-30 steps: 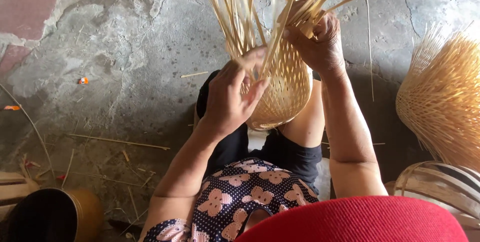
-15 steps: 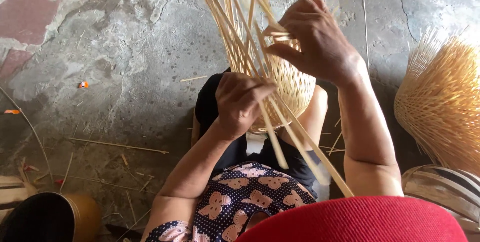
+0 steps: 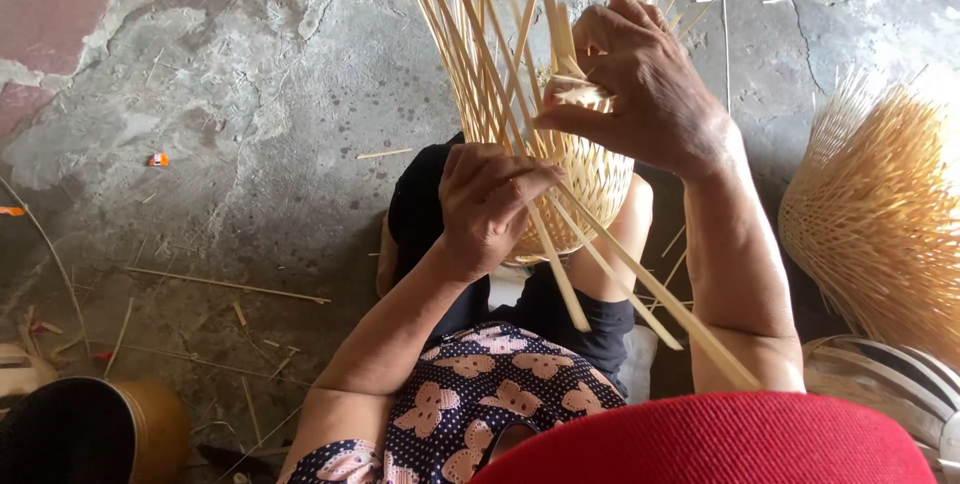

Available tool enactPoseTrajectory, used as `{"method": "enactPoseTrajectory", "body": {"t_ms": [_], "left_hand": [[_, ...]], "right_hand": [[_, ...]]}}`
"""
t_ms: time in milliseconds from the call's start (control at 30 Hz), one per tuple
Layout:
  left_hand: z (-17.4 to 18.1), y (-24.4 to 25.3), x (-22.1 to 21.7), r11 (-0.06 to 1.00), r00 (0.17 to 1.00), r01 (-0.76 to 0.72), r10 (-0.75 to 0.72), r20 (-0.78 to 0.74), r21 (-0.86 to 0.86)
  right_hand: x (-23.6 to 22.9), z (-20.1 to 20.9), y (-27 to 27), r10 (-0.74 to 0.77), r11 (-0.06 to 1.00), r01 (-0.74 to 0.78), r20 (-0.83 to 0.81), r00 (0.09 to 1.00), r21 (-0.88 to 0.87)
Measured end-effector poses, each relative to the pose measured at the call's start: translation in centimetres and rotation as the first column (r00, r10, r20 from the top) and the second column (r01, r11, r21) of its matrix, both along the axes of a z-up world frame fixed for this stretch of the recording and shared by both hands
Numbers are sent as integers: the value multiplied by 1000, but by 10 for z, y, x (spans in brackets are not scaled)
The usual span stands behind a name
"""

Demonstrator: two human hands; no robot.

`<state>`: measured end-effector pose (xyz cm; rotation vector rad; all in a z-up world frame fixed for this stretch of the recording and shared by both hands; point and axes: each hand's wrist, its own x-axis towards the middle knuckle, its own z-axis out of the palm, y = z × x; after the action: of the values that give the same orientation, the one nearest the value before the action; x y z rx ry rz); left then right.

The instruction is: The person weaves a basket by hand, interlacing thin bamboo strips to form the body. They bend and tuck the vertical spokes into the structure, rotating the basket while working.

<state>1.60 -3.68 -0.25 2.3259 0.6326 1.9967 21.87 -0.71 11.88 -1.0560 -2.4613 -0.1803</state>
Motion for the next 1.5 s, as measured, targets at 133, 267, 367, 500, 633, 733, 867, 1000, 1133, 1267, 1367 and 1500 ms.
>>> {"method": "enactPoseTrajectory", "body": {"t_ms": [133,267,367,500,633,733,867,1000,1133,1267,1367,1500], "left_hand": [[-2,2,7,999,997,50,-48,56,-17],[-4,4,2,922,956,246,-182,229,-298],[0,4,3,833,914,363,-231,334,-418],[6,2,3,871,936,313,-216,276,-379],[9,-6,-8,893,954,273,-204,218,-358],[8,-7,-9,888,950,286,-212,231,-360],[1,-3,0,909,949,271,-197,247,-318],[-1,-1,0,960,967,216,-185,177,-177],[-1,-3,-3,960,969,203,-170,177,-194],[-8,0,5,974,974,171,-144,173,-152],[-11,0,10,975,966,176,-145,213,-133],[-14,-2,8,987,980,120,-100,174,-106]], "right_hand": [[-3,-15,2,-41,999,42,-57,998,11],[6,-13,7,292,913,-381,-422,858,-143],[7,-9,8,312,948,-316,-281,908,31],[2,-12,-5,160,985,-173,-433,887,10],[10,-16,-9,63,996,-42,-304,951,74],[9,-20,-16,-31,983,78,-264,964,168],[4,-21,-12,-103,973,143,-211,972,183],[5,-10,-5,-41,986,-7,-282,959,-168],[-4,4,-9,21,967,-103,-329,944,-233],[-10,27,-17,110,965,-139,-137,984,-221],[-12,28,-21,95,995,-96,-28,995,-29],[-19,17,-21,-153,980,129,159,975,152]]}}
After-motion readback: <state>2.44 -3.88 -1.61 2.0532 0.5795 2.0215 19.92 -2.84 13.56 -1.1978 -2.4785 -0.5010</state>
